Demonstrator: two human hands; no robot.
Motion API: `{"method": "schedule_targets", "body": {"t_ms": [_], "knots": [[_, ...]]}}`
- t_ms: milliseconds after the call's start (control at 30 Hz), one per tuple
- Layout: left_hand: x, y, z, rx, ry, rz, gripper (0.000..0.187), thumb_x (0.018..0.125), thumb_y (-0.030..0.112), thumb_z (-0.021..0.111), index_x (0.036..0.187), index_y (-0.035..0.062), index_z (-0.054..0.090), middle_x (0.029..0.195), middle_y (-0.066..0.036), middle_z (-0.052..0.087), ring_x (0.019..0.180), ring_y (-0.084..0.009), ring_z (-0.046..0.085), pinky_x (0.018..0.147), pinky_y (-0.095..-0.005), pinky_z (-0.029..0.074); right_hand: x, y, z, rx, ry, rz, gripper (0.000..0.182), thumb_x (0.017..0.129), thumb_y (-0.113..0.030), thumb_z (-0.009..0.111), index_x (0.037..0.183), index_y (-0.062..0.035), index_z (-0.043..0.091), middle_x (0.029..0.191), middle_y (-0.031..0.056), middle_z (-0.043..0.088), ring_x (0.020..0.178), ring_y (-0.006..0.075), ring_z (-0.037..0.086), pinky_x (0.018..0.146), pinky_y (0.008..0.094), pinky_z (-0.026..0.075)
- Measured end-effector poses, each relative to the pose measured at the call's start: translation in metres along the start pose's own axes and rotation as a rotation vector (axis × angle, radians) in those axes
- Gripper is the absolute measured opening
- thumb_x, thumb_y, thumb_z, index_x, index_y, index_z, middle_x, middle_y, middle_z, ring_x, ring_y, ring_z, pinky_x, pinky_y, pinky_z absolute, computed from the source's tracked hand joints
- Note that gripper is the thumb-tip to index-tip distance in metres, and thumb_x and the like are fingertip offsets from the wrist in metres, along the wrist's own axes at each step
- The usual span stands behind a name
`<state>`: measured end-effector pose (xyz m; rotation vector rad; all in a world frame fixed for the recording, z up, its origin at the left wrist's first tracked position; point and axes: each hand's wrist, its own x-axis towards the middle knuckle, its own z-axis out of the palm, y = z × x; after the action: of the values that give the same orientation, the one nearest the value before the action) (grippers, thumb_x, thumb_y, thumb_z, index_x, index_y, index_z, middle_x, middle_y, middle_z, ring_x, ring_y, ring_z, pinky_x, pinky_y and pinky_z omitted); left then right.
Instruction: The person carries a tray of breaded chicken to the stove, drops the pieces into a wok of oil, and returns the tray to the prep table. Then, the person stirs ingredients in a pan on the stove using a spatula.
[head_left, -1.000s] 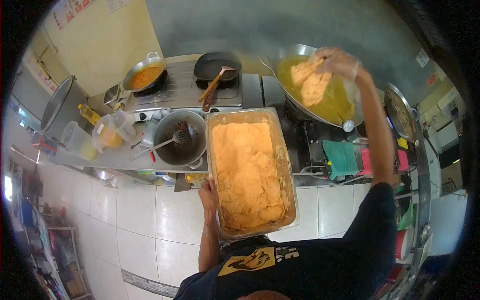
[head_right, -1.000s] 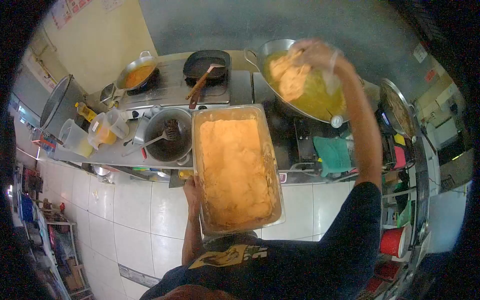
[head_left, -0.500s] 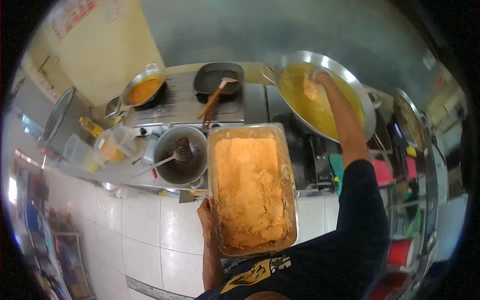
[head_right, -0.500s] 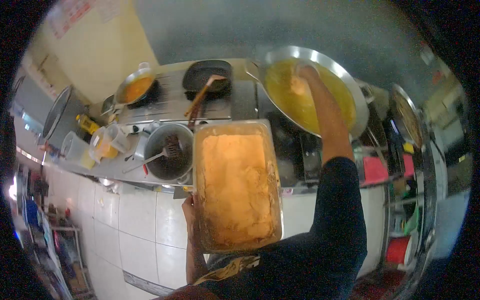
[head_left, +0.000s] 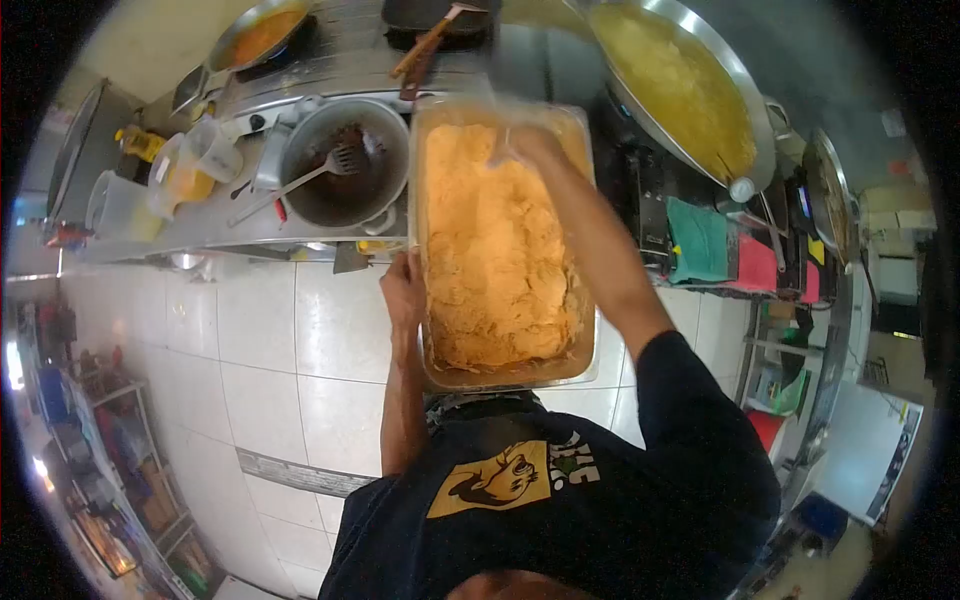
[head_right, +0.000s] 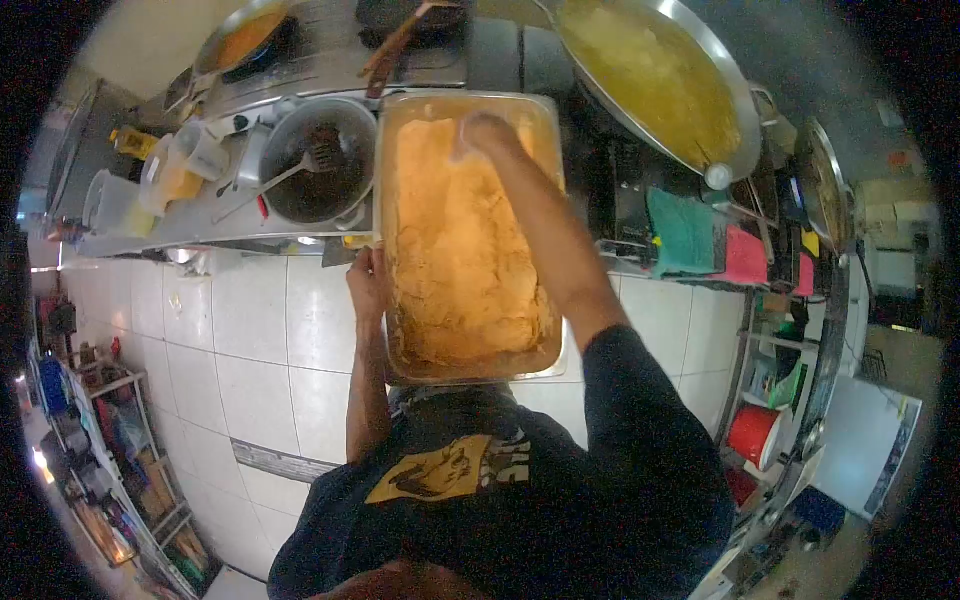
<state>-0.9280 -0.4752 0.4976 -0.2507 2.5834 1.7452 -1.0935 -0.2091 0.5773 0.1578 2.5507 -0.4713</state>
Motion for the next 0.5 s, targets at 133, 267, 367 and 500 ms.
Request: {"method": "schedule_targets", "body": {"t_ms": [133,267,367,500], "knots": [[0.005,0.002,-0.002,0.008,-0.001,0.076,0.035,0.093,0.025,0.051,0.073,-0.0048,0.051,0.053,-0.017,0.044,0.050,-0.0160,0.035,0.046,-0.0360,0.034,0.063,0.005,0.116,-0.057,0.564,-0.124,0.059,0.071,-0.039,0.070,0.115,-0.0039,0.055,0.103,0.0182,0.062,0.100,0.0315,0.058,0.085,0.0411,0.046],[0.005,-0.003,-0.004,0.027,-0.031,0.024,0.035,0.092,0.025,0.052,0.071,-0.0042,0.051,0.055,-0.021,0.047,0.047,-0.0265,0.038,0.047,-0.0372,0.036,0.076,-0.021,0.131,-0.065,-0.034,-0.152,0.071,0.074,-0.041,0.065,0.131,-0.0075,0.040,0.123,0.0184,0.052,0.113,0.0330,0.050,0.095,0.0432,0.040],[0.007,-0.008,-0.001,0.006,-0.030,0.011,0.036,0.091,0.025,0.052,0.069,-0.0039,0.050,0.055,-0.021,0.047,0.047,-0.0283,0.038,0.048,-0.0377,0.036,0.017,-0.035,0.122,-0.097,-0.019,-0.342,0.065,0.076,-0.041,0.063,0.128,-0.0073,0.044,0.126,0.0165,0.050,0.116,0.0327,0.047,0.098,0.0416,0.038],[0.005,0.000,-0.004,0.000,-0.018,0.009,0.037,0.091,0.025,0.052,0.068,-0.0036,0.049,0.055,-0.021,0.047,0.047,-0.0273,0.038,0.047,-0.0383,0.035,-0.032,-0.004,0.089,-0.192,0.066,-0.160,0.077,0.072,-0.051,0.063,0.134,-0.0100,0.040,0.133,0.0137,0.044,0.125,0.0300,0.039,0.104,0.0398,0.030]]}}
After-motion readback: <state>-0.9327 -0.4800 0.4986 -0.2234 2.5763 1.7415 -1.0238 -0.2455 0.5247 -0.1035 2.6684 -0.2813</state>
